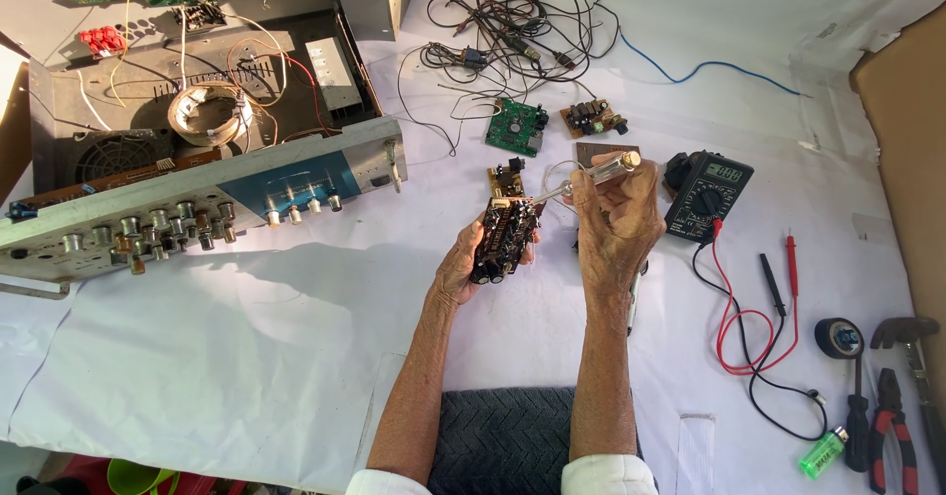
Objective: A person is cleaning a circuit board with a brush and then using a soldering iron to repair or inspect components.
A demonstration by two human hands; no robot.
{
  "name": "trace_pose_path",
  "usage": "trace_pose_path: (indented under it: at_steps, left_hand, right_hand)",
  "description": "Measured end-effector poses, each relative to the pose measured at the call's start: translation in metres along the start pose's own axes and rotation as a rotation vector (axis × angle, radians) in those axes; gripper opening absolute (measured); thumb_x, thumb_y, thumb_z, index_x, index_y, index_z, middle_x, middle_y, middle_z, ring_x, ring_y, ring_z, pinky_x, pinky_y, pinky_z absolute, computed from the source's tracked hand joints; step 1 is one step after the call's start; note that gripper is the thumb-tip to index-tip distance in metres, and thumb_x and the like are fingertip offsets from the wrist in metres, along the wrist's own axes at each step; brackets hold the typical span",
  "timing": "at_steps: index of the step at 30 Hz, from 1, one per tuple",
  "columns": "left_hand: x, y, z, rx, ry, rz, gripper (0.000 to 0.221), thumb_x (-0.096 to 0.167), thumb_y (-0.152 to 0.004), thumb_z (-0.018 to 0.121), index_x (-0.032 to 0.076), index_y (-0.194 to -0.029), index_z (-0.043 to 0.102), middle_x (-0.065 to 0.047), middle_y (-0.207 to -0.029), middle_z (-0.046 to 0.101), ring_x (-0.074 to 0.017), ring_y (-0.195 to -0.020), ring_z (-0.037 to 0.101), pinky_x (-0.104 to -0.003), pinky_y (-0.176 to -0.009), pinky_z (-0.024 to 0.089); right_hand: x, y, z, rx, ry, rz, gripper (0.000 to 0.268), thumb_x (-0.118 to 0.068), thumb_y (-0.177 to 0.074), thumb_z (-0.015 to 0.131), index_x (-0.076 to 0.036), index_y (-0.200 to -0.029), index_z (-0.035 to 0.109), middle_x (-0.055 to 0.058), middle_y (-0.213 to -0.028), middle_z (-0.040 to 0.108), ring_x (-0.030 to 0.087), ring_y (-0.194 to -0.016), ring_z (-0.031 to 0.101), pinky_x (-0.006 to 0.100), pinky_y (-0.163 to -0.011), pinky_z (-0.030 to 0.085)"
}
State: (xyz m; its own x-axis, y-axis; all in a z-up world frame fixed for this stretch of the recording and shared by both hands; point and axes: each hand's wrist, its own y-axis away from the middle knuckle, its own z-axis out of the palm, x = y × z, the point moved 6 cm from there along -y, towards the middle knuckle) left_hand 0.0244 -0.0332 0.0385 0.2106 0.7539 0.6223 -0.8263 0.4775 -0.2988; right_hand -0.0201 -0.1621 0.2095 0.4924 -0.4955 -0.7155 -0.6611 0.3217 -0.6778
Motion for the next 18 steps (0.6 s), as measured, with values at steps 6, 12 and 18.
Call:
trace_pose_path:
  at_steps: [6, 12, 18]
  left_hand:
    - [-0.012, 0.0, -0.011, 0.054, 0.05, -0.036, 0.059, 0.048, -0.106, 0.042, 0.007, -0.149, 0.045, -0.032, -0.101, 0.069, -0.04, -0.092, 0.073, -0.048, -0.087, 0.061]
    - [-0.014, -0.001, -0.019, 0.106, 0.083, -0.059, 0.059, 0.049, -0.106, 0.044, 0.008, -0.148, 0.046, -0.031, -0.102, 0.07, -0.0394, -0.092, 0.074, -0.048, -0.085, 0.062]
    - [-0.018, -0.002, -0.025, 0.152, 0.101, -0.087, 0.058, 0.053, -0.104, 0.045, 0.013, -0.146, 0.05, -0.029, -0.109, 0.07, -0.0365, -0.091, 0.075, -0.046, -0.082, 0.064]
  right_hand:
    - [0.003, -0.001, 0.0, 0.01, -0.043, -0.016, 0.021, -0.012, -0.101, 0.071, -0.001, -0.11, 0.055, 0.018, -0.102, 0.067, 0.023, -0.076, 0.074, 0.033, -0.07, 0.064]
    - [-0.001, 0.0, 0.0, 0.02, -0.069, -0.014, 0.023, -0.014, -0.102, 0.07, -0.002, -0.112, 0.054, 0.017, -0.104, 0.067, 0.023, -0.079, 0.074, 0.033, -0.072, 0.065]
    - [-0.004, 0.005, 0.017, -0.094, -0.058, -0.016, 0.02, -0.013, -0.102, 0.07, -0.003, -0.112, 0.056, 0.016, -0.105, 0.068, 0.023, -0.081, 0.074, 0.034, -0.073, 0.063]
